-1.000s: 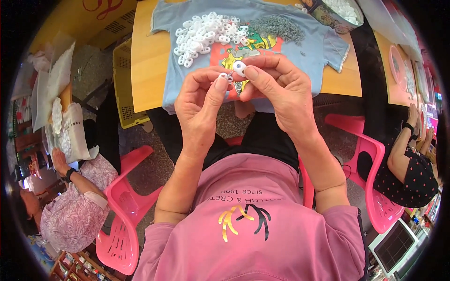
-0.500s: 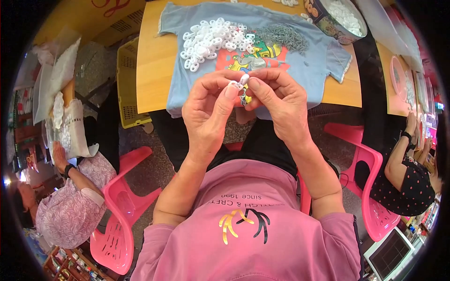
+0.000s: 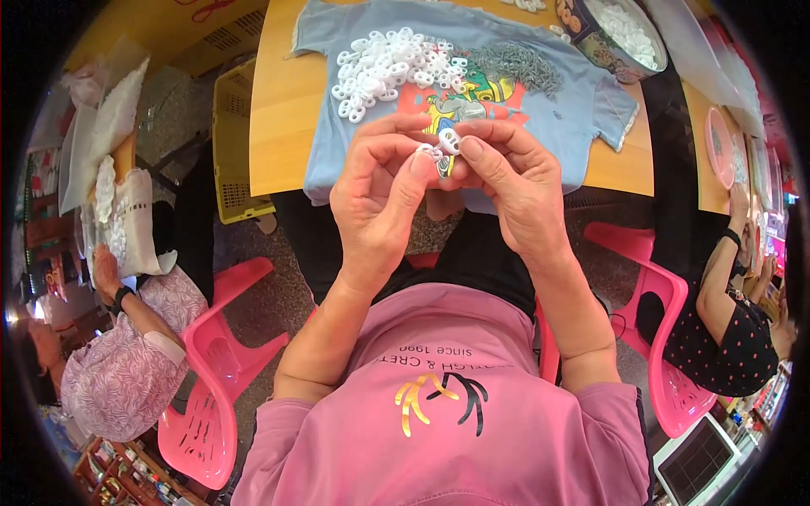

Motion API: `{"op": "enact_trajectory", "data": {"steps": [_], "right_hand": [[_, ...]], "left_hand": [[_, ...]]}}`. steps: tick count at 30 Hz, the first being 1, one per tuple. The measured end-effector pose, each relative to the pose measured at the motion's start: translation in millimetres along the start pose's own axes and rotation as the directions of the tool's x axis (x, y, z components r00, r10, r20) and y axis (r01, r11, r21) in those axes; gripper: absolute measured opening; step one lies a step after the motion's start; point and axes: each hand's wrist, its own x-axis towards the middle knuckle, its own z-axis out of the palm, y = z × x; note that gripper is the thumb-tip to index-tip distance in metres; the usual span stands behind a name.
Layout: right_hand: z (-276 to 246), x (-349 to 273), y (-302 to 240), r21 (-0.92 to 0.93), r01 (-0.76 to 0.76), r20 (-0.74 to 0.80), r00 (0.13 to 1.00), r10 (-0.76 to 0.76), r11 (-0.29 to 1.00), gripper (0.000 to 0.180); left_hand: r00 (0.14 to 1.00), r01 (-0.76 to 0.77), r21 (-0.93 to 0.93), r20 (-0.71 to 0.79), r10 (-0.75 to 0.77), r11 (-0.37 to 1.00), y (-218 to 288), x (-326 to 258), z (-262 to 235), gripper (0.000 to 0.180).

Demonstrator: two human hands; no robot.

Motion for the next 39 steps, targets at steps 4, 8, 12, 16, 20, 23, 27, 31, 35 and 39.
{"op": "enact_trajectory", "data": {"steps": [4,8,12,16,20,23,27,31,35,39], "right_hand": [[-5.1,0.0,-0.1,-0.017,0.029,-0.013,0.999,-0.029,0.999,0.02],[-6.6,-0.1,-1.7,-0.012,0.005,-0.008,1.0,-0.005,1.0,0.021],[-5.2,1.0,-1.2,-0.009,0.072,-0.01,0.997,-0.072,0.997,0.021],[-2.9,-0.3,-3.5,-0.05,0.08,-0.016,0.997,-0.081,0.996,0.021],[-2.2,-1.1,-5.4,-0.131,0.114,-0.007,0.993,-0.116,0.985,0.022],[0.4,-1.8,-6.1,-0.173,0.143,-0.009,0.989,-0.147,0.974,0.021],[0.2,0.7,-1.4,-0.196,0.225,0.011,0.974,-0.227,0.954,0.02],[0.2,-0.5,-2.2,-0.219,0.198,0.011,0.98,-0.2,0.955,0.02],[1.2,0.2,-0.8,-0.257,0.228,0.022,0.973,-0.23,0.939,0.02],[1.1,2.2,-0.7,-0.266,0.218,0.024,0.975,-0.22,0.939,0.02]], "left_hand": [[0.982,0.188,-0.134,0.006,-0.189,0.973,-2.0,-1.0,-5.2,0.01],[0.97,0.243,-0.092,0.027,-0.242,0.966,-2.0,-0.8,-4.1,0.01],[0.96,0.28,-0.042,0.039,-0.279,0.959,2.2,2.0,-1.1,0.008],[0.956,0.293,0.025,0.024,-0.293,0.956,1.8,2.4,-1.1,0.008],[0.951,0.31,0.034,0.004,-0.31,0.95,2.9,2.2,-1.8,0.009],[0.951,0.31,0.038,0.006,-0.311,0.95,2.7,2.1,-2.2,0.01],[0.954,0.298,0.044,-0.001,-0.298,0.953,0.4,1.1,-2.9,0.011],[0.95,0.311,0.053,-0.014,-0.311,0.949,-0.1,1.3,-4.1,0.012],[0.93,0.368,0.035,-0.033,-0.366,0.929,2.9,1.1,-3.0,0.013],[0.884,0.464,-0.066,-0.027,-0.467,0.883,6.8,3.3,-5.0,0.015]]}}
